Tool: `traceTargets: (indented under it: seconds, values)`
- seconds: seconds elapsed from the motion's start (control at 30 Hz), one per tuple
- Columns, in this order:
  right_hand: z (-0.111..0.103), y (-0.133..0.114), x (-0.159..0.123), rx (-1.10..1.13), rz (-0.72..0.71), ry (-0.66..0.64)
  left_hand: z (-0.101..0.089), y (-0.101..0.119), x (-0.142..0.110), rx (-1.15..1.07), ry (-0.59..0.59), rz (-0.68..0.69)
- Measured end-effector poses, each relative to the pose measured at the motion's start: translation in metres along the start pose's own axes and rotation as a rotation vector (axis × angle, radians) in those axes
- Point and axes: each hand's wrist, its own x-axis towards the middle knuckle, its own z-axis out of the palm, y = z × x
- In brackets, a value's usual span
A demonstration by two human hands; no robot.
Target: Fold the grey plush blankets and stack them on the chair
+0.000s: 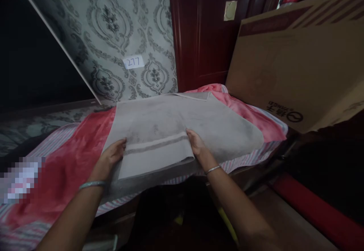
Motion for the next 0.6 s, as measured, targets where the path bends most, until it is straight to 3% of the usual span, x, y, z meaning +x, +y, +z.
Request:
traceTargets:
  seconds: [0.17, 0.27, 0.37, 0.6]
  values:
    - [-0.011, 0.003, 0.008, 0.037, 0.123, 0.042, -0.002, -0.01, 0.015, 0.115, 0.032, 0.13]
    - [-0.013, 0.004, 0.012, 0.064, 0.171, 0.09, 0.001, -0.008, 0.021, 0.162, 0.044, 0.108]
    - [-0.012, 0.004, 0.016, 0.062, 0.174, 0.13, 0.006, -0.004, 0.025, 0.203, 0.046, 0.076]
    - [-0.011, 0.012, 0.007, -0.053, 0.019, 0.104, 0.014, -0.012, 0.024, 0.258, 0.133, 0.218]
